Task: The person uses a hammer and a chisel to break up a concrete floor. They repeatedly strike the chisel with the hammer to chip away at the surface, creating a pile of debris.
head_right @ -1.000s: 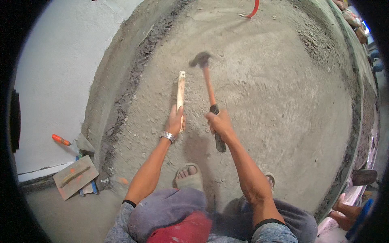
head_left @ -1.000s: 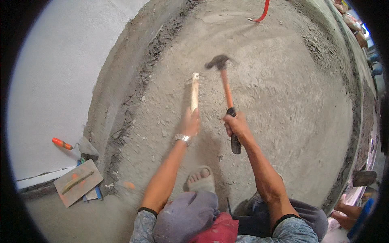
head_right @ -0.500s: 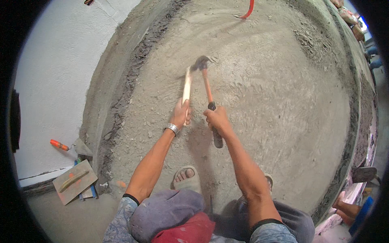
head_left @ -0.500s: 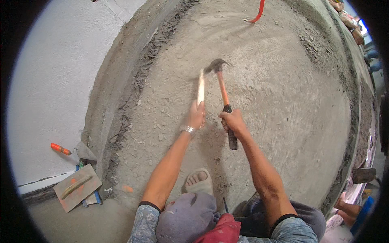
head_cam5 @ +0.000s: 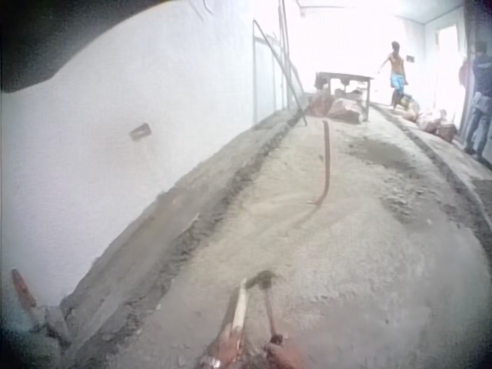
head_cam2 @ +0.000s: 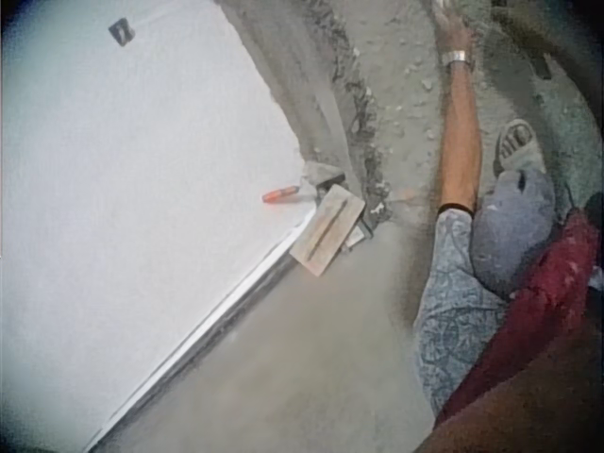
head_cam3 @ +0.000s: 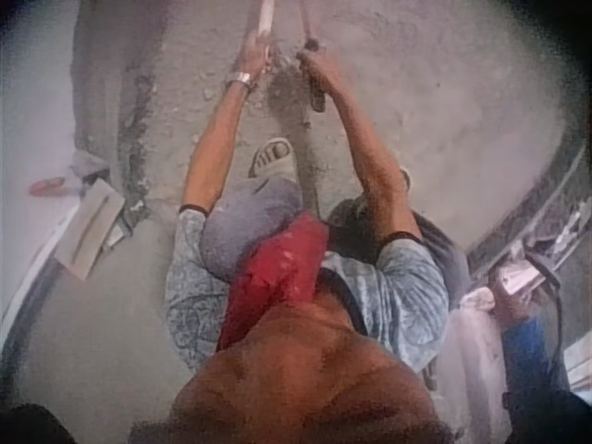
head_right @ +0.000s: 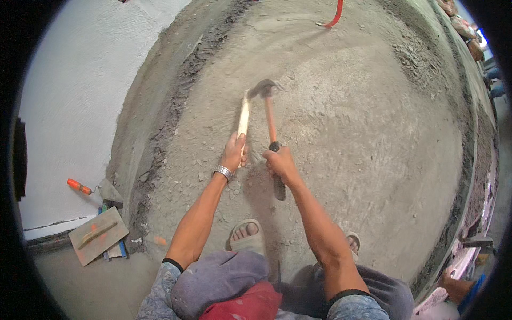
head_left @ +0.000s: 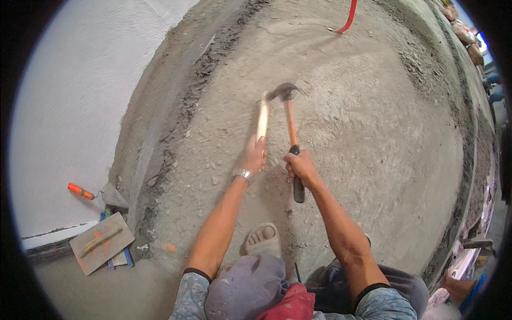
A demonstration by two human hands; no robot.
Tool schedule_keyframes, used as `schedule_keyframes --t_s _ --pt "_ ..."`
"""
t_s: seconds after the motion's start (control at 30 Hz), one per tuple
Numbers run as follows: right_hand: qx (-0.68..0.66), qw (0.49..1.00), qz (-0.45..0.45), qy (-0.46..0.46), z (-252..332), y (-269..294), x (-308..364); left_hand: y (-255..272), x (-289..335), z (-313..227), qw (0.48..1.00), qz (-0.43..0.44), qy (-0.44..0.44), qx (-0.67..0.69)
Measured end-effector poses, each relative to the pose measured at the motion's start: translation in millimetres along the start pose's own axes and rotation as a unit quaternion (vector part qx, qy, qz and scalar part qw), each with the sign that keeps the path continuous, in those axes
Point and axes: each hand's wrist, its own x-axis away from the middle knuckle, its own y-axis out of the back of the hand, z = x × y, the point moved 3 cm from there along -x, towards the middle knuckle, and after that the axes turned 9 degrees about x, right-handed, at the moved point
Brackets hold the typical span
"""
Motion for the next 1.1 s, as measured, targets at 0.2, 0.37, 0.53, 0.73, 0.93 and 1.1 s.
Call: schedule_keyframes --t_s 0.2,0.37,0.53,0.73,0.93,1.1 --pt "-0.161 0.983 -0.03 0.078 16 39 9 5 1 3 0.999 -0.02 -0.001 -0.025" --pt "-0.273 0.939 -0.101 0.182 15 4 15 3 1 1 0.998 -0.026 -0.009 -0.051" --pt "-0.095 0.994 0.039 0.026 -6 -6 -4 6 -3 6 0.995 -0.038 -0.015 -0.097" --pt "-0.127 0.985 -0.057 0.099 28 40 22 -9 -14 3 0.988 0.01 -0.078 -0.135" --pt "-0.277 0.92 -0.132 0.245 43 31 22 -22 -22 -4 0.999 0.034 0.0 0.019" --pt "-0.005 0.999 -0.029 0.027 15 21 -6 -16 -22 -4 1.0 0.005 -0.007 -0.01"
